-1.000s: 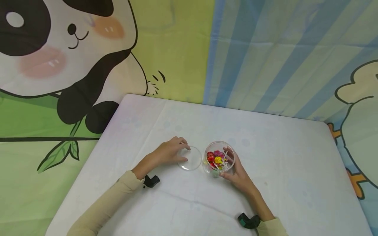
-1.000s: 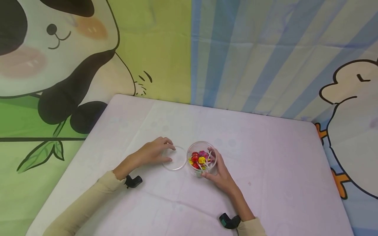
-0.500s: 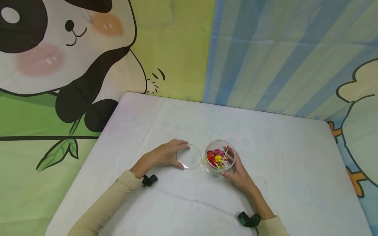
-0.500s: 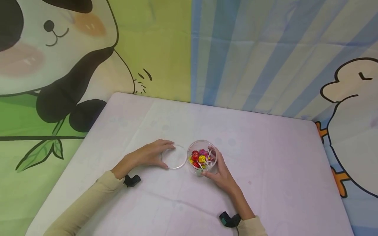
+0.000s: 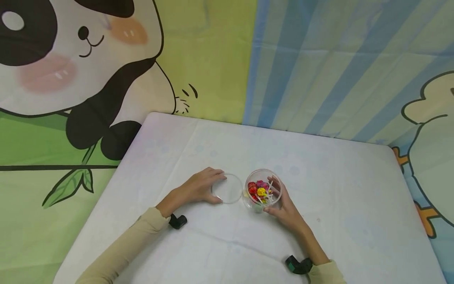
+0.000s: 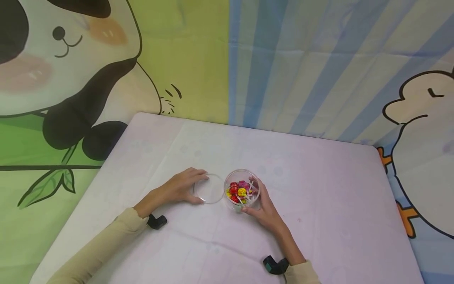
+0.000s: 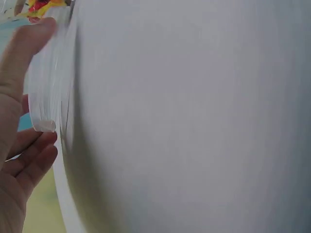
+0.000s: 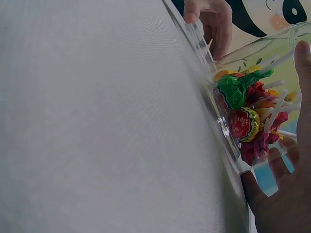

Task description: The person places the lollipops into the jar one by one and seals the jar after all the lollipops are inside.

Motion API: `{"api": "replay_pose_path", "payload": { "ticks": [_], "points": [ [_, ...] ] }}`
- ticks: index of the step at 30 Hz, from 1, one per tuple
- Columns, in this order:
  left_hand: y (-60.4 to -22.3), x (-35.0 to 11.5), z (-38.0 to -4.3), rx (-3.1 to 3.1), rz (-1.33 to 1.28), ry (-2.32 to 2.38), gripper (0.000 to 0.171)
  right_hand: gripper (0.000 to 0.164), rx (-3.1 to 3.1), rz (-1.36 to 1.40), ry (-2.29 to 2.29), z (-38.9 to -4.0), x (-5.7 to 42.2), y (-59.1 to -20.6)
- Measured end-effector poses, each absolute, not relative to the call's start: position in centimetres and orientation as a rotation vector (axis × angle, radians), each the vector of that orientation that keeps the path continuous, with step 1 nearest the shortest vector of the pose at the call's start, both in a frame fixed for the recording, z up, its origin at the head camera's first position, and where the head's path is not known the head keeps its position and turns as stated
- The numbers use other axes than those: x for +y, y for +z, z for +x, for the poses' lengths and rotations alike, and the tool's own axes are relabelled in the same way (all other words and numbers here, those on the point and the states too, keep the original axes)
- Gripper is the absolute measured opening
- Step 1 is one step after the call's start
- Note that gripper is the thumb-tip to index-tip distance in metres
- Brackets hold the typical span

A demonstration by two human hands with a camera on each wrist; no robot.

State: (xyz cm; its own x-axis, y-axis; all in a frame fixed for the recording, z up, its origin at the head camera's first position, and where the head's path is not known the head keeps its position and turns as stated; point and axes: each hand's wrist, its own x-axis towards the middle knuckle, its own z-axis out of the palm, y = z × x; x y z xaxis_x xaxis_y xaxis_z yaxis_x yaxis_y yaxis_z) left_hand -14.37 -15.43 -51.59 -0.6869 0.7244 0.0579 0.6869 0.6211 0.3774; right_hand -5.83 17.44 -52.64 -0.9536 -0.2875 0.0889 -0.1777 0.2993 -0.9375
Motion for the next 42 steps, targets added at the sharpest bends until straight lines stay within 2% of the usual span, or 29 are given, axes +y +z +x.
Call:
{"api": "replay_pose_path", "payload": {
  "ticks": [8,18,33,42],
  "points": [
    [-50.9,-15.6,-14.9,2.68,1.246,0.526,0.068,0.099,2.441,-0.445,-1.776,-6.1,17.7,-53.1],
    [-49.8,-14.8,-15.4,2.573,1.164,0.417,0.078,0.099,2.441,-0.464,-1.782,-5.9,17.5,-53.0],
    [-49.8,-15.2,-15.6,2.574,1.234,0.429,0.074,0.099,2.44,-0.464,-1.77,-5.9,17.5,-53.0],
    [-49.9,-16.6,-16.7,2.574,1.24,0.735,0.066,0.099,2.453,-0.465,-1.762,-5.9,17.5,-52.9]
  ]
}}
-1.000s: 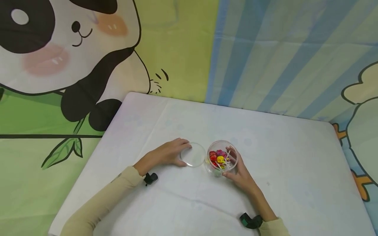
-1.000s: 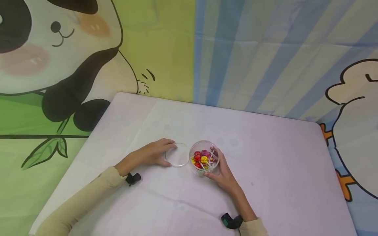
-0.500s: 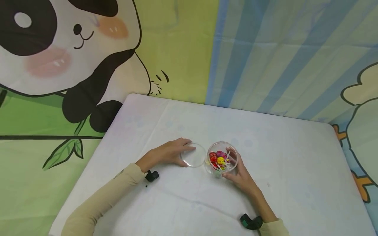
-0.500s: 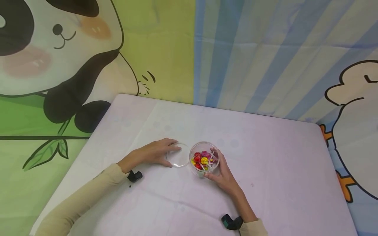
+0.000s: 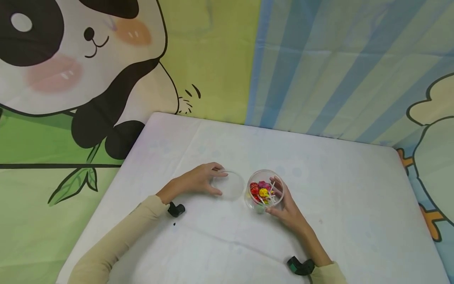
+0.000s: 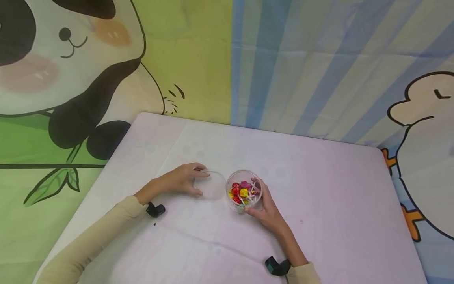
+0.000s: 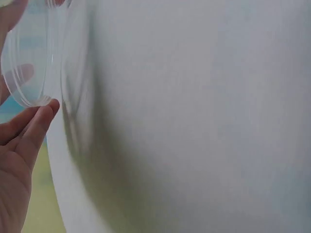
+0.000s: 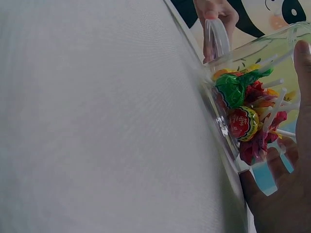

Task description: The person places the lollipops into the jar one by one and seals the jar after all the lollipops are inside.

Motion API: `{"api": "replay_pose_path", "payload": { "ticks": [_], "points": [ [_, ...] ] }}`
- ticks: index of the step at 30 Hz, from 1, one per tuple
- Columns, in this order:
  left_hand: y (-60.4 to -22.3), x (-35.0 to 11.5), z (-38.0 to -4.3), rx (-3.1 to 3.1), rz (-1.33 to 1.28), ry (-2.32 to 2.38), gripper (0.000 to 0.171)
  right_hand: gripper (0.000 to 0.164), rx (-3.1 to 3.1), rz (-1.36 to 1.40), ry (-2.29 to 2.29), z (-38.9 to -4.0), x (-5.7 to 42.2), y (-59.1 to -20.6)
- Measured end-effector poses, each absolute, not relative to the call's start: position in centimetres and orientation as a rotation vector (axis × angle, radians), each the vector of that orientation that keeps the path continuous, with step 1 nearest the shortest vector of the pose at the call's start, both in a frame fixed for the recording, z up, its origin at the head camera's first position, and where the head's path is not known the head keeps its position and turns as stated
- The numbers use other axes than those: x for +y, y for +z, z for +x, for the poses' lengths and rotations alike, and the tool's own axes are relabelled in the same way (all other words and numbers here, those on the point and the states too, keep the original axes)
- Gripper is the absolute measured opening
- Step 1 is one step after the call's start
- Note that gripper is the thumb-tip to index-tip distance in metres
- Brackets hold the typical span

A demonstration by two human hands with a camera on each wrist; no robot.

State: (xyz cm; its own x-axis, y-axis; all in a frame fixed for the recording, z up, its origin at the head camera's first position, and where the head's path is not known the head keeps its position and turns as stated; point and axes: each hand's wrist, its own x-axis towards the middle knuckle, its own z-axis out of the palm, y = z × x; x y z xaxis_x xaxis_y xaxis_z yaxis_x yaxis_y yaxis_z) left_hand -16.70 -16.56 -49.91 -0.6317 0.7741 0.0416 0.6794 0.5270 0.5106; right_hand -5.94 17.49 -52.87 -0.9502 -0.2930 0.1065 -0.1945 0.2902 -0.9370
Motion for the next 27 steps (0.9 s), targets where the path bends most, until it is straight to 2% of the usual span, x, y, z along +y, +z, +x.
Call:
{"api": "replay_pose_path", "payload": {
  "ticks": [5,9,12,16,20,27],
  "points": [
    [-49.0,-17.4,-17.4,2.572,1.23,1.125,0.062,0.099,2.458,-0.474,-1.758,-6.0,17.5,-52.7],
    [-46.3,-15.7,-16.7,2.537,1.301,1.372,0.066,0.098,2.465,-0.468,-1.751,-6.0,17.4,-52.7],
    [-44.2,-13.0,-15.4,2.565,1.47,1.281,0.07,0.099,2.458,-0.446,-1.747,-5.8,17.4,-52.7],
    [-43.3,-9.5,-13.8,2.602,1.658,1.049,0.073,0.103,2.449,-0.404,-1.736,-5.6,17.5,-52.8],
    [-43.5,-7.7,-13.3,2.603,1.713,0.938,0.073,0.102,2.448,-0.387,-1.73,-5.6,17.5,-52.8],
    [-44.1,-7.1,-13.4,2.61,1.721,0.97,0.072,0.101,2.425,-0.393,-1.747,-5.5,17.4,-52.7]
  ]
}}
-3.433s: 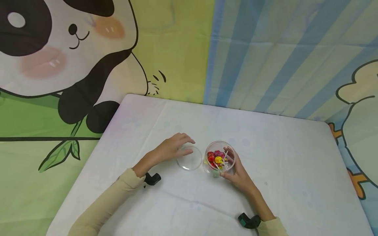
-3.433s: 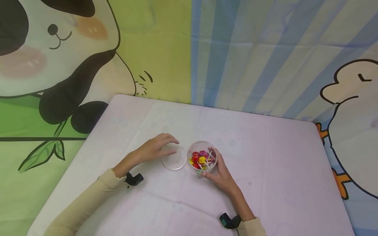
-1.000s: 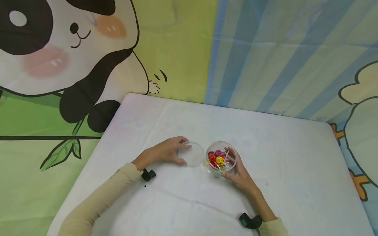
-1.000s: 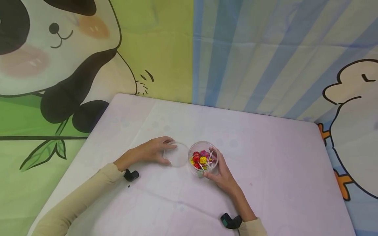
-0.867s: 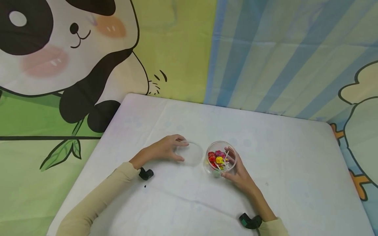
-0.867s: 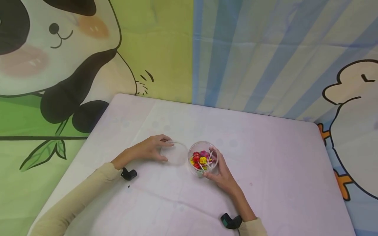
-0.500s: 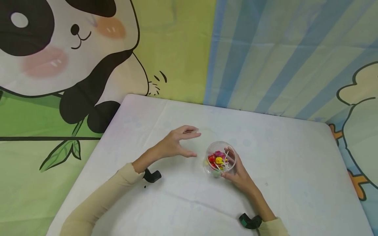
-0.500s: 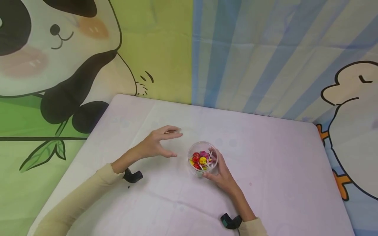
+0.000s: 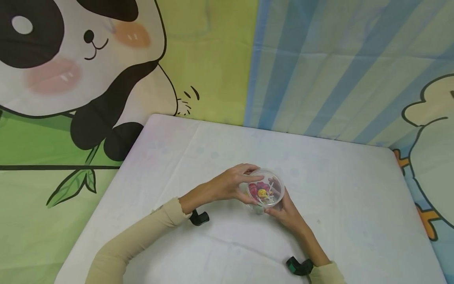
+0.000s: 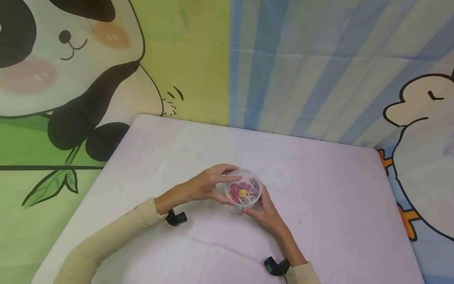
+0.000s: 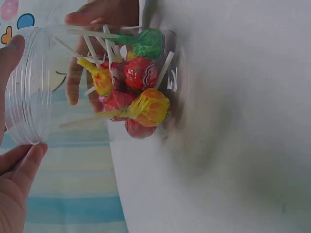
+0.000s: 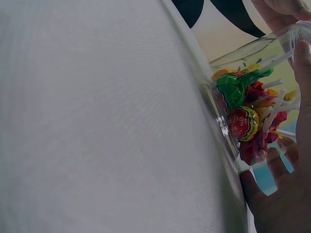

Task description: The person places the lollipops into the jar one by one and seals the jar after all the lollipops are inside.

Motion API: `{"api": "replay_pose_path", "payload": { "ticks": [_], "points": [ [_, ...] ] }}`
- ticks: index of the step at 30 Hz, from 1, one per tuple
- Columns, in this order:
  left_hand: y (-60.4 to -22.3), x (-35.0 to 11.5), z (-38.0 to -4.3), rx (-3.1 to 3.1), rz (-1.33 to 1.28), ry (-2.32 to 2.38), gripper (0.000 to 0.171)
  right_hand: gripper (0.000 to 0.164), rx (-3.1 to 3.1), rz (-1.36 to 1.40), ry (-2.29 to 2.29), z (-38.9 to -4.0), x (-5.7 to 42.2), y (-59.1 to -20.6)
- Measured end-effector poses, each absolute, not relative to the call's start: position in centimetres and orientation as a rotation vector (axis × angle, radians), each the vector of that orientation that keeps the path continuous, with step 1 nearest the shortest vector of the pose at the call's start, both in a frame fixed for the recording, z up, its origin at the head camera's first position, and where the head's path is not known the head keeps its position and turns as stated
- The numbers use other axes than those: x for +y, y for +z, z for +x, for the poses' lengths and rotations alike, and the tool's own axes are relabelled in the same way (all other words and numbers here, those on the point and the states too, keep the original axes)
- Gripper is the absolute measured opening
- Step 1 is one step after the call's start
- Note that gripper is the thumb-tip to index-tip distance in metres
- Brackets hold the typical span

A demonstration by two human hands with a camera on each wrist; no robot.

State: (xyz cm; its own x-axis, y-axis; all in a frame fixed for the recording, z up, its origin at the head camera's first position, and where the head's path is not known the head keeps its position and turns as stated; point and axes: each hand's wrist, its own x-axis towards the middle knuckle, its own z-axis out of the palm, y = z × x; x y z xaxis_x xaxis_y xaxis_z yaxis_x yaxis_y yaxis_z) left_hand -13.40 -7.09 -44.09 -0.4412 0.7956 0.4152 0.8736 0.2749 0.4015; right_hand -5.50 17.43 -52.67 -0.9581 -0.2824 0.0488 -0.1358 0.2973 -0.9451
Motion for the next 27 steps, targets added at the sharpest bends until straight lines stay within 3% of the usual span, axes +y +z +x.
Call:
{"api": "replay_pose_path", "payload": {
  "ticks": [27],
  "points": [
    [-43.4,-7.1,-13.9,-2.391,-1.616,-0.863,0.071,0.102,2.467,-0.39,-1.721,-5.5,17.6,-52.6]
  ]
}}
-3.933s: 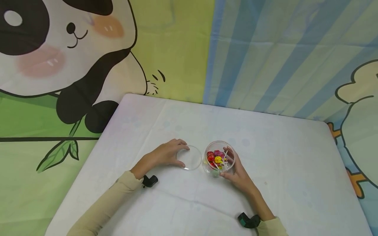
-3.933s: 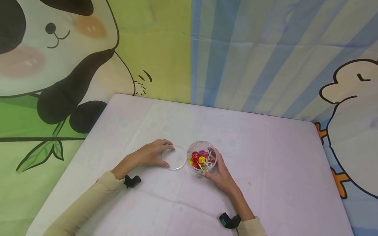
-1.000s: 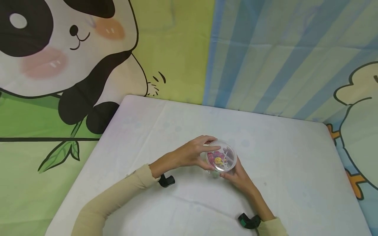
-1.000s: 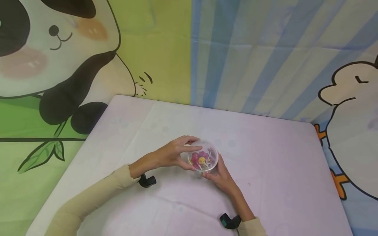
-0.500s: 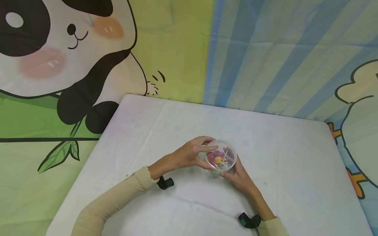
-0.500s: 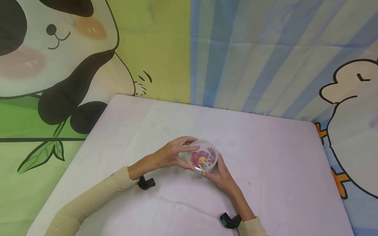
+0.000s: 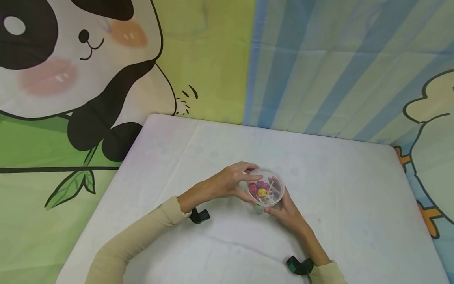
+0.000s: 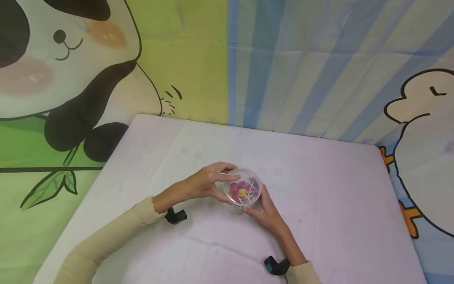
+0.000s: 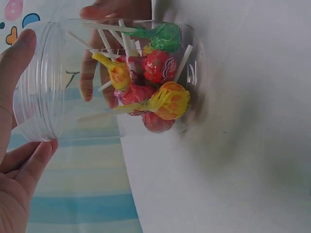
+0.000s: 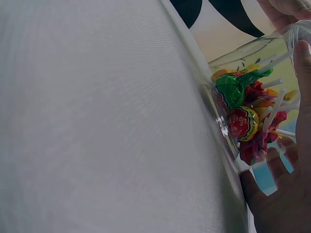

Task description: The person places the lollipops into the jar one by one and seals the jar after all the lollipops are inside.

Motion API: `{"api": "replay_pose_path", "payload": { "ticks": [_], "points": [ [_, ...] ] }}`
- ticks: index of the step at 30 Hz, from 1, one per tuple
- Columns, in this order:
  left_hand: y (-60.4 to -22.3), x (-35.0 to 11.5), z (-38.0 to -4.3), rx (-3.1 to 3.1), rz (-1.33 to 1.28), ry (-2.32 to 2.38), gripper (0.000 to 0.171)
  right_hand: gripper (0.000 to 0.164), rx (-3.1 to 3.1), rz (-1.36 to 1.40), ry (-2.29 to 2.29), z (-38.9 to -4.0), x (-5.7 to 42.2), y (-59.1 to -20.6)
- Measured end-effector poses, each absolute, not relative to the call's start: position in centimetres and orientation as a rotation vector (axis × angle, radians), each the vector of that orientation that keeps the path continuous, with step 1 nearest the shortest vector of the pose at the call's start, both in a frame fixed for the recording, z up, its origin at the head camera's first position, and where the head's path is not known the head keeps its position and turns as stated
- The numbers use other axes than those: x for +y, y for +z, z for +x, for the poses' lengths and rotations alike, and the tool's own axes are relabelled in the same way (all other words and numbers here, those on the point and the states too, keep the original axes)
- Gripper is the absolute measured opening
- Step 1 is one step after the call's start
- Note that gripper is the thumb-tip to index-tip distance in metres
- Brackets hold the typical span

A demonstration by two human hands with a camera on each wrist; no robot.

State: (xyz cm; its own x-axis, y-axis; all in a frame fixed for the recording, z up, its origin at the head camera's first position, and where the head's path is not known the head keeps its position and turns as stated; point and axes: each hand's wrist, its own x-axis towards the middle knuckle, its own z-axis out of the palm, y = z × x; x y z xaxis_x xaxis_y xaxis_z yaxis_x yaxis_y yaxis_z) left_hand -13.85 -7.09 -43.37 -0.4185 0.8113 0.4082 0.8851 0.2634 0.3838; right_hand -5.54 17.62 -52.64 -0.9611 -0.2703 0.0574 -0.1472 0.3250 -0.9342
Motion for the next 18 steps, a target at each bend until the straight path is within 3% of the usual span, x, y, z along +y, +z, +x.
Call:
{"api": "replay_pose_path", "payload": {
  "ticks": [11,18],
  "points": [
    [-43.6,-7.2,-13.9,-2.414,-1.635,-0.894,0.071,0.102,2.477,-0.386,-1.71,-5.6,17.7,-52.8],
    [-43.6,-7.4,-15.9,-2.397,-1.825,-0.861,0.07,0.102,2.482,-0.384,-1.712,-5.6,17.7,-52.8]
  ]
}}
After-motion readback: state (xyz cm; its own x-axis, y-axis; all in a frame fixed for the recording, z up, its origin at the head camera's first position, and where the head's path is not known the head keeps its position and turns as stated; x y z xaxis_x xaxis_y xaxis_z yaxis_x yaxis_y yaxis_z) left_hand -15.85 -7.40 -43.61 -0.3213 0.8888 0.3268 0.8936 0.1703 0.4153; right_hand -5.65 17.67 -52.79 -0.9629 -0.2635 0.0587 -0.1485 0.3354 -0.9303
